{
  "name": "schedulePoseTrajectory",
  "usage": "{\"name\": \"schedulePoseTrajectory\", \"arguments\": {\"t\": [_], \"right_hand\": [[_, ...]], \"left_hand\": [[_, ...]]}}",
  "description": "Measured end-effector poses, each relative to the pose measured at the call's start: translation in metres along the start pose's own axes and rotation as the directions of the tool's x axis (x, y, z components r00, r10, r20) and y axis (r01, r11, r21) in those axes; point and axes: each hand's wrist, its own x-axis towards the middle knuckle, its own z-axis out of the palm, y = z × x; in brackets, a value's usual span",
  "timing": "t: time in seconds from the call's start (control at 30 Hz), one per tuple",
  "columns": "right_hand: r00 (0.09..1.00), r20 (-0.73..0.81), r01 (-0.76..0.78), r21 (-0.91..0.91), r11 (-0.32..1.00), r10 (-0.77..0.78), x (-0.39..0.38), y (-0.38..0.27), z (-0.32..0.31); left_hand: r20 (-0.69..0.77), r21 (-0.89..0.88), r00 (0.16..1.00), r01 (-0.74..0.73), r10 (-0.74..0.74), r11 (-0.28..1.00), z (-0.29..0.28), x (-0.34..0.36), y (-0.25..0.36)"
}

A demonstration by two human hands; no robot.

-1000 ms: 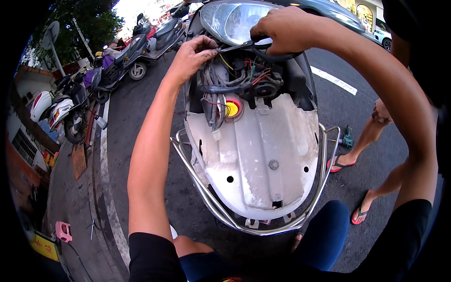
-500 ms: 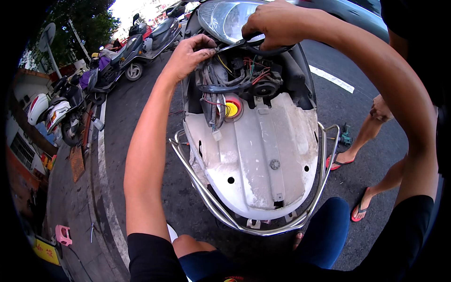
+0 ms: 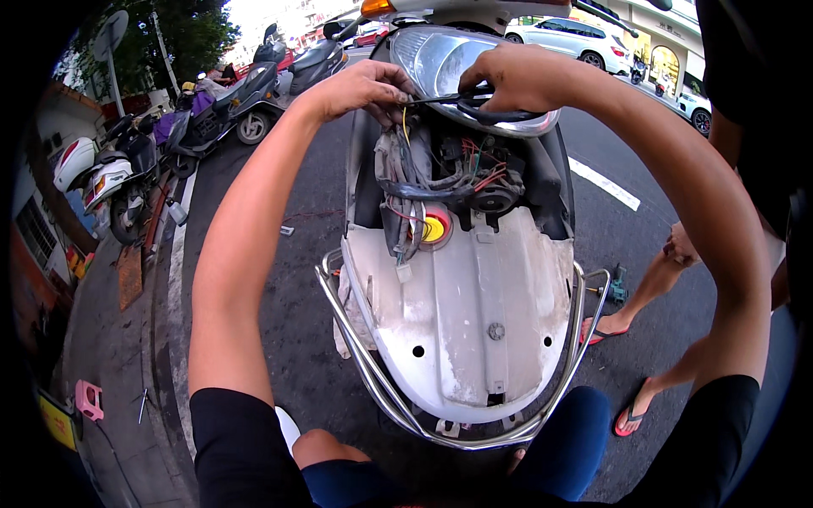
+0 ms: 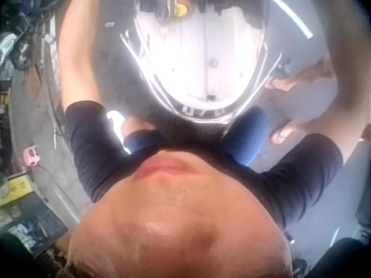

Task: The person repairs the electrical wiring of a white scooter's headlight assembly. They use scissors to strip wires, twist connections, and apply electrical tape. The person tests the headlight, which illuminates, and then uses a spray can on the wiring before continuing to secure connections.

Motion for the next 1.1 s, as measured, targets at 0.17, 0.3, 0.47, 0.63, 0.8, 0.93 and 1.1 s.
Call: {"name": "schedulePoseTrajectory", "arguments": {"t": [0.17, 0.3, 0.47, 0.63, 0.8, 0.93, 1.1], "right_hand": [[1.0, 0.007, -0.028, 0.012, 1.0, 0.028, -0.002, -0.002, 0.004], [0.999, 0.0, -0.045, 0.025, 0.999, 0.045, -0.003, -0.003, 0.007], [0.999, -0.015, -0.048, 0.019, 0.999, 0.048, -0.007, -0.004, 0.01], [0.999, -0.015, -0.049, -0.005, 0.999, 0.049, -0.01, -0.011, 0.012], [0.997, -0.002, -0.082, 0.008, 0.997, 0.082, -0.011, -0.01, 0.014], [0.988, 0.099, -0.124, 0.091, 0.988, 0.115, -0.01, -0.01, 0.011], [0.956, 0.231, -0.267, 0.431, 0.862, 0.181, -0.018, -0.009, 0.02]], "left_hand": [[-0.01, -0.098, 0.998, 0.065, -0.066, 0.993, 0.002, 0.003, -0.003], [-0.036, -0.227, 0.993, 0.099, -0.11, 0.969, 0.01, -0.004, -0.001], [-0.088, -0.298, 0.989, 0.09, -0.122, 0.95, 0.022, -0.007, -0.002], [-0.118, -0.323, 0.987, 0.064, -0.108, 0.944, 0.027, -0.007, -0.011], [-0.157, -0.351, 0.982, 0.042, -0.103, 0.935, 0.034, -0.009, -0.012], [-0.142, -0.354, 0.985, 0.045, -0.101, 0.934, 0.035, -0.011, -0.011], [-0.16, -0.361, 0.979, 0.064, -0.13, 0.93, 0.037, -0.009, -0.01]]}}
